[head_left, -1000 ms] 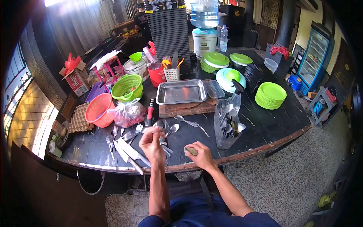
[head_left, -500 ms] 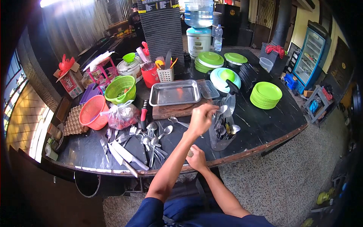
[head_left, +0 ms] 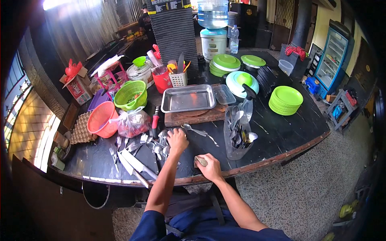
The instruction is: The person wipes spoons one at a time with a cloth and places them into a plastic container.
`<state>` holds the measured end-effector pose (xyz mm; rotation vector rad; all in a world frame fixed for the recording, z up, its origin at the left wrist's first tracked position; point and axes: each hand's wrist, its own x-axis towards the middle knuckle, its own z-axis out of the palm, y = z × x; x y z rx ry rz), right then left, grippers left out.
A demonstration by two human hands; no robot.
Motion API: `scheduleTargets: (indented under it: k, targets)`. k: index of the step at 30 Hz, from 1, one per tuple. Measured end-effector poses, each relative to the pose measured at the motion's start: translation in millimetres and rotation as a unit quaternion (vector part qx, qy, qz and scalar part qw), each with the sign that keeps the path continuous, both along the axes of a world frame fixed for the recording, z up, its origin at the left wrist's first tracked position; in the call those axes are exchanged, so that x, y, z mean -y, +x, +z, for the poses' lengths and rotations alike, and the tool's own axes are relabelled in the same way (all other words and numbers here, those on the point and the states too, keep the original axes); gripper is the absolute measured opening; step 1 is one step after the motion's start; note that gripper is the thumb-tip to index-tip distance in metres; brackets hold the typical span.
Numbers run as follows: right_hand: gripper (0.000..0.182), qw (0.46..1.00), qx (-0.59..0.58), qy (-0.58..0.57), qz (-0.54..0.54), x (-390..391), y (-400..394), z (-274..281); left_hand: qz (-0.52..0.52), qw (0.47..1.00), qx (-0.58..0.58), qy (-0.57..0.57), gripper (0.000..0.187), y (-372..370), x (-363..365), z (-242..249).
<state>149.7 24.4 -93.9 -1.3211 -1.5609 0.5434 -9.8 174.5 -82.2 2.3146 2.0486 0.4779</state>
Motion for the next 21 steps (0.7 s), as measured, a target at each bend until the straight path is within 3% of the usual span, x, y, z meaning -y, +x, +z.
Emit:
scheduleTargets:
  k: [2,8,10,12,14,16,18,20,21]
  targets:
    - [0.024,1.0,-0.005,-0.012,0.004,0.3,-1.2,1.9,0.018,1.0,-0.001,-0.015,0.037,-19.8,-4.5,-16.9]
    - [0.023,1.0,-0.001,-0.014,-0.003,1.5,-1.8,3.4,-0.078,0.993,0.084,0.003,0.02,-25.6,-10.2,2.3]
    - [0.024,1.0,-0.003,-0.01,-0.005,2.3,-2.5,3.0,-0.091,0.962,0.256,0.033,0.016,-16.8,-15.4,8.3]
    - [0.025,1.0,0.003,-0.012,-0.006,2.7,-3.1,3.2,-0.098,0.948,0.29,0.084,0.015,-8.9,-26.1,18.2]
    - [0.025,1.0,0.009,-0.016,-0.006,3.2,-1.7,2.4,-0.085,0.87,0.481,0.067,0.017,-1.7,-27.1,45.6]
    - [0.026,1.0,0.01,-0.011,-0.007,2.7,-2.3,0.5,-0.107,0.84,0.528,0.058,0.016,-0.1,-24.0,66.9]
    - [0.026,1.0,0.002,-0.004,-0.006,2.6,-2.8,0.4,-0.169,0.706,0.686,0.052,0.016,2.9,-18.5,84.7]
    - [0.026,1.0,-0.007,0.003,-0.005,-1.2,-1.9,-8.4,-0.167,0.68,0.714,0.03,0.014,5.1,0.9,102.3]
    - [0.027,0.995,-0.084,0.011,-0.054,-8.9,-1.1,-23.0,-0.163,0.685,0.709,0.031,0.015,6.6,14.4,109.2]
